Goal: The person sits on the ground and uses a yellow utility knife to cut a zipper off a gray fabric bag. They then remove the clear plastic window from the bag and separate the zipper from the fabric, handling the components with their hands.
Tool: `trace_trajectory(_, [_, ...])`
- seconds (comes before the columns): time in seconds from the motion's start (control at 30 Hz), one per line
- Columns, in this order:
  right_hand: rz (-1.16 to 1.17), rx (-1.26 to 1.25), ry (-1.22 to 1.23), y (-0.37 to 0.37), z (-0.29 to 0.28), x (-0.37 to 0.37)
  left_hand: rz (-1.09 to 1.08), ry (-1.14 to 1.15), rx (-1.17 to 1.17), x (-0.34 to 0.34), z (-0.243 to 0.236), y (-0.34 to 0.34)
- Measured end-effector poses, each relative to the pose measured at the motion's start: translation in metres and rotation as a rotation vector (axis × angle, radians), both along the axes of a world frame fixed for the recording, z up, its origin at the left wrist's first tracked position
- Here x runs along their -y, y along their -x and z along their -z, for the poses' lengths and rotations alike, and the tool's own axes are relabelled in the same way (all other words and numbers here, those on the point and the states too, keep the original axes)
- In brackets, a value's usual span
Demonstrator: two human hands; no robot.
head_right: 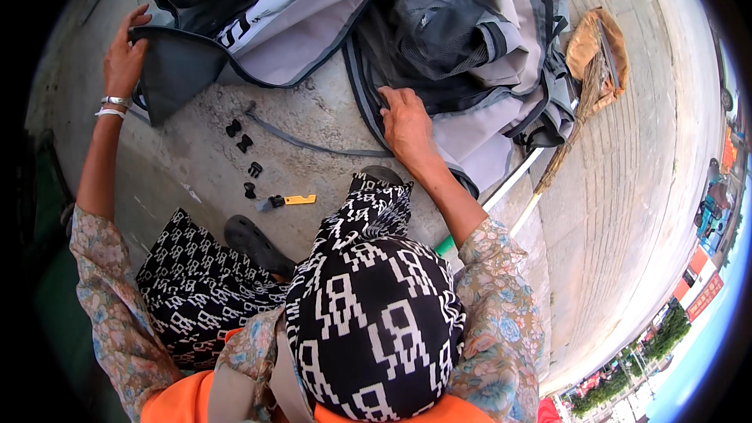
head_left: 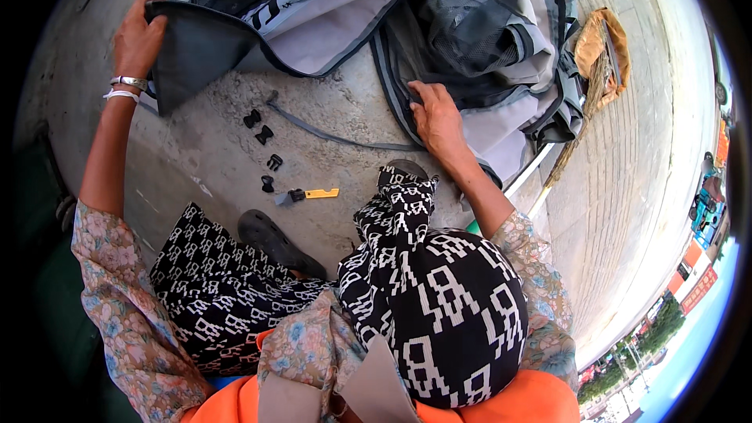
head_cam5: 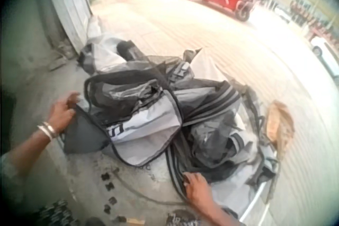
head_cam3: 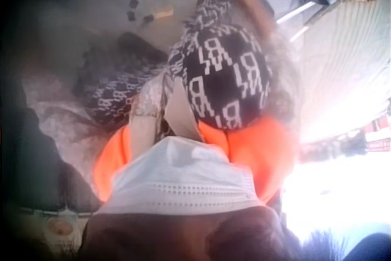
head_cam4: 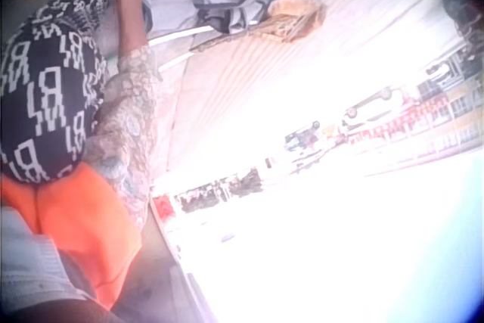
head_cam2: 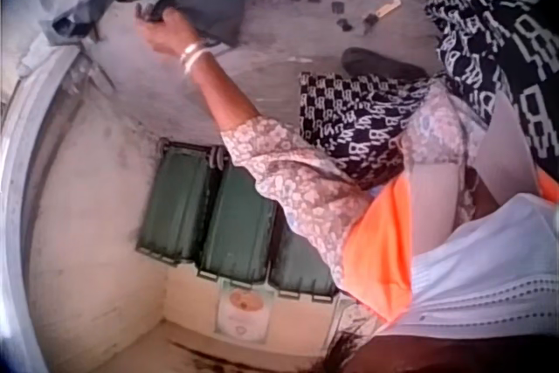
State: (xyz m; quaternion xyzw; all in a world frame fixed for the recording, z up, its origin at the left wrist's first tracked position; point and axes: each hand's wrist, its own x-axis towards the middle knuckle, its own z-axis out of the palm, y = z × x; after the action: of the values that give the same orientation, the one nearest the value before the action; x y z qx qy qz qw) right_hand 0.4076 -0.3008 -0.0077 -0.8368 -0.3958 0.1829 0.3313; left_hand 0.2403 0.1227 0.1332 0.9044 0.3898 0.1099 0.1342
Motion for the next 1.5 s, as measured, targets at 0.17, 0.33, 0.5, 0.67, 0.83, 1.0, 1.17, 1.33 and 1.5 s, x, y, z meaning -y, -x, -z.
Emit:
trace_trajectory(0.17, [-0.222, -0.064, 0.186, 0.001, 0.013, 0.001, 0.159, 0.144, 0.097, 0.01, -0.005, -0.014])
trace_trajectory(0.33, [-0.104, -0.128, 0.156, -0.015, 0.0, 0.004, 0.319, 0.115, 0.075, 0.029, -0.013, -0.023])
trace_trajectory(0.5, [-0.074, -0.139, -0.051, -0.035, -0.051, -0.003, 0.433, 0.153, -0.038, 0.054, -0.028, -0.031])
trace_trajectory(0.67, [0.546, 0.243, -0.403, -0.135, -0.105, -0.042, 0.568, 0.228, -0.018, 0.069, -0.02, -0.047])
trace_trajectory(0.83, [0.813, -0.254, -0.482, -0.239, -0.038, -0.099, 0.59, 0.375, -0.097, 0.091, -0.028, -0.056])
trace_trajectory(1.0, [-0.1, 0.165, -0.577, -0.047, -0.07, -0.148, 0.337, 0.549, 0.172, 0.1, -0.028, -0.063])
trace_trajectory(1.17, [-0.417, 0.176, -0.409, 0.019, -0.047, -0.124, 0.474, 0.443, 0.226, 0.12, -0.028, -0.089])
trace_trajectory(1.33, [-0.48, 0.282, -0.439, 0.025, -0.036, -0.131, 0.563, 0.231, 0.189, 0.154, -0.009, -0.108])
trace_trajectory(1.5, [-0.59, 0.184, -0.254, 0.023, -0.032, -0.12, 0.209, 0.616, 0.192, 0.133, 0.003, -0.117])
